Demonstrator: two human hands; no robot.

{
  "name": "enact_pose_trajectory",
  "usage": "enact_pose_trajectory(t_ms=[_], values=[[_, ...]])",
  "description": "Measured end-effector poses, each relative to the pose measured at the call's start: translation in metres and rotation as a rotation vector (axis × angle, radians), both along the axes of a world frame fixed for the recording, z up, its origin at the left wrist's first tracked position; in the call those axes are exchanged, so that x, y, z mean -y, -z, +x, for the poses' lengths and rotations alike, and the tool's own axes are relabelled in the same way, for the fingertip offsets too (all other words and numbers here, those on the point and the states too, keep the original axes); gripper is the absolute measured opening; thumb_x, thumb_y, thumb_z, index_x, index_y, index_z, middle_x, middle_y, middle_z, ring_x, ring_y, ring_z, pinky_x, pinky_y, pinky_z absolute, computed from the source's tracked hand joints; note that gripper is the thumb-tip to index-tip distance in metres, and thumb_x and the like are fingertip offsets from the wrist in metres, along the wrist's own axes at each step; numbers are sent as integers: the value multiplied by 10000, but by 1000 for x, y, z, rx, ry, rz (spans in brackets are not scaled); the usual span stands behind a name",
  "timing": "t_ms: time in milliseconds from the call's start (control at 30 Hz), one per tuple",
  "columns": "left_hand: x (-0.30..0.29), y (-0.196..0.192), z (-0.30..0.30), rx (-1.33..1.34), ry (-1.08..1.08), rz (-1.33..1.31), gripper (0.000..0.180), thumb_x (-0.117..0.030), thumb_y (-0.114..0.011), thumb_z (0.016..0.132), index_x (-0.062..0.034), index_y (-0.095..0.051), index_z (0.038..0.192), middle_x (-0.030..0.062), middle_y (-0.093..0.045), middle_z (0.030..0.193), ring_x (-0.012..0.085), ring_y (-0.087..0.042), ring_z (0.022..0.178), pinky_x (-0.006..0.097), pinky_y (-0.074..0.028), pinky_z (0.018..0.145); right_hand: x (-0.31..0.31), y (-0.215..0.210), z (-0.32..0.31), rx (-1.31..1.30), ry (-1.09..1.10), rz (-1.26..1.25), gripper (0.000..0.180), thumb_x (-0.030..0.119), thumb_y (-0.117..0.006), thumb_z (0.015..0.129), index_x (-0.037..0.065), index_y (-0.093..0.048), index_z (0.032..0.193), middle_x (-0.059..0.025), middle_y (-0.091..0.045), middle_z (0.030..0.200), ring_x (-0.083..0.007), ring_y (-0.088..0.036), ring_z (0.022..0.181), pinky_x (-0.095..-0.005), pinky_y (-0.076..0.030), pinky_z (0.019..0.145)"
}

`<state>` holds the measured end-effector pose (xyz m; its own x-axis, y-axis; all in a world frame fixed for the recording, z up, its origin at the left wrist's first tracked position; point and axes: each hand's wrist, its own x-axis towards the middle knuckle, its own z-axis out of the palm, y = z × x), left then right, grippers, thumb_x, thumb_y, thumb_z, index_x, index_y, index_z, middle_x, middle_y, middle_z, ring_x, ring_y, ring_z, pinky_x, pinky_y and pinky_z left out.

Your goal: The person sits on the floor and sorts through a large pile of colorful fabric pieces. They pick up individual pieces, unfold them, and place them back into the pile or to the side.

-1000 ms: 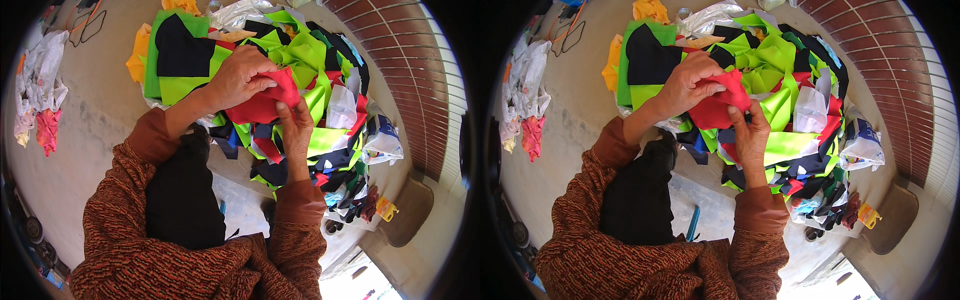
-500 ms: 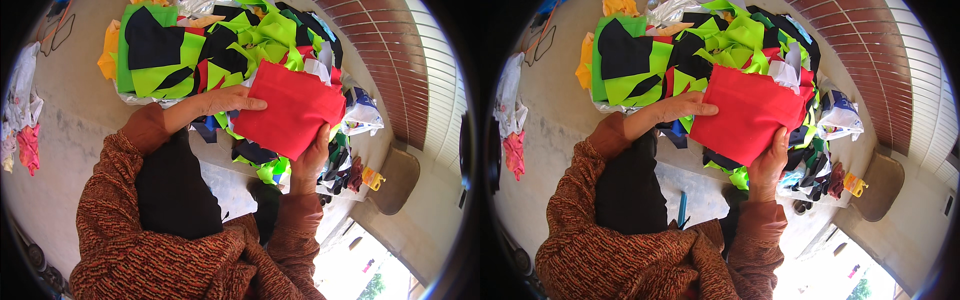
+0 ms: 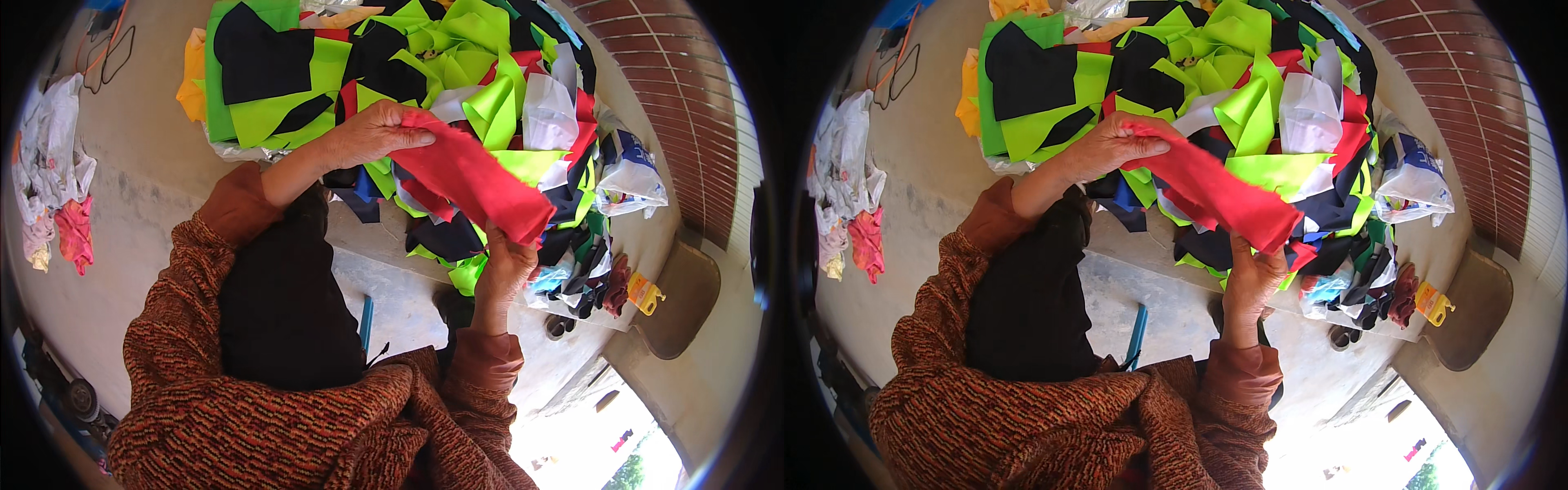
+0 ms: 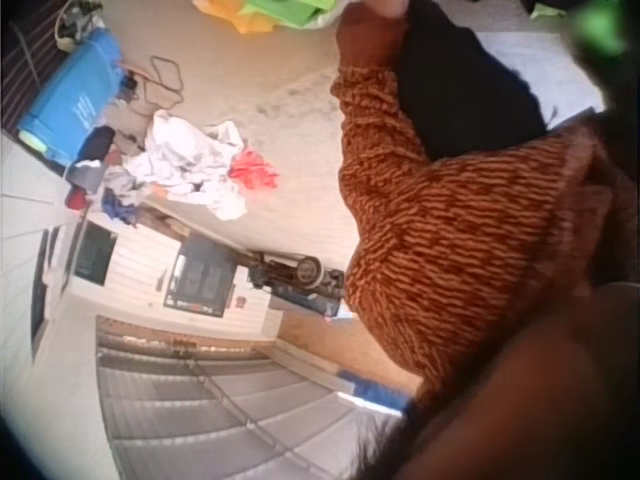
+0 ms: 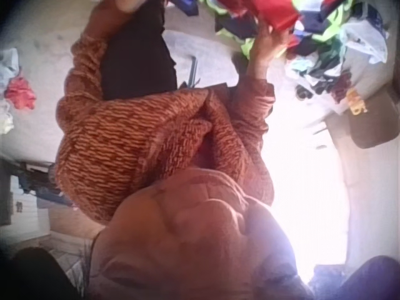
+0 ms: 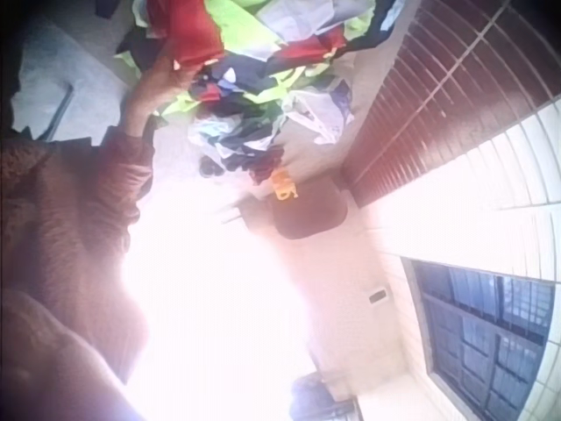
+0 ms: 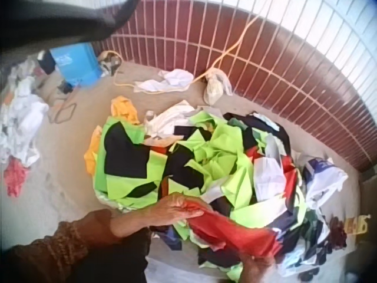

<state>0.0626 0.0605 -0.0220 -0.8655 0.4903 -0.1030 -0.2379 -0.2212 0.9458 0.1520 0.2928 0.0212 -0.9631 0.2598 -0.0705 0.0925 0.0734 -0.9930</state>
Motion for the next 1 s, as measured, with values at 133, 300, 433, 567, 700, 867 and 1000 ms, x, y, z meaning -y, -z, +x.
enact_pose_trajectory(t_ms=[133,300,433,567,700,867,1000], values=[[2,-6,-7,-374,-8,54,257,-185,-573,836,-16,-625,1022,68,-634,1004,176,-558,951,284,-427,849,10,-47,2,-377,-253,1032,264,-74,-639,624,75,-651,842,-38,-620,928,-227,-540,877,-326,-440,770],[5,-6,-8,-605,-191,-169,270,-107,-587,807,-52,-593,1071,94,-586,1124,211,-530,986,316,-408,855,33,-34,17,-483,-549,930,380,-70,-605,575,89,-648,917,-70,-597,907,-218,-533,690,-315,-456,586],[7,15,-13,-305,-225,159,358,-133,-561,860,-36,-477,1193,160,-495,1240,259,-476,1140,357,-412,929,55,-21,33,-312,-741,610,354,-105,-607,650,60,-624,963,-105,-591,852,-262,-582,700,-331,-472,589],[22,11,-9,70,-40,702,476,-186,-523,904,-66,-326,1319,195,-391,1333,330,-390,1237,453,-383,987,62,-17,40,-253,-902,532,306,-72,-601,653,67,-617,925,-86,-592,830,-250,-589,697,-325,-476,589],[31,11,-5,99,-89,822,514,-212,-499,918,-99,-270,1365,204,-335,1373,346,-354,1261,496,-333,1017,64,-15,39,-225,-868,533,287,-80,-615,673,54,-615,927,-104,-599,869,-267,-592,723,-333,-480,604],[35,6,-3,163,-197,867,512,-239,-485,925,-104,-267,1368,205,-347,1365,342,-357,1260,489,-326,1024,60,-16,35,-150,-832,552,273,-65,-626,711,49,-604,958,-125,-594,947,-298,-594,824,-347,-490,688],[58,-1,-12,-41,-343,717,520,-260,-474,927,-107,-255,1373,194,-369,1352,317,-381,1244,454,-331,1031,56,-19,32,-113,-810,564,265,-49,-632,724,45,-600,970,-134,-594,970,-303,-590,875,-348,-485,728]])
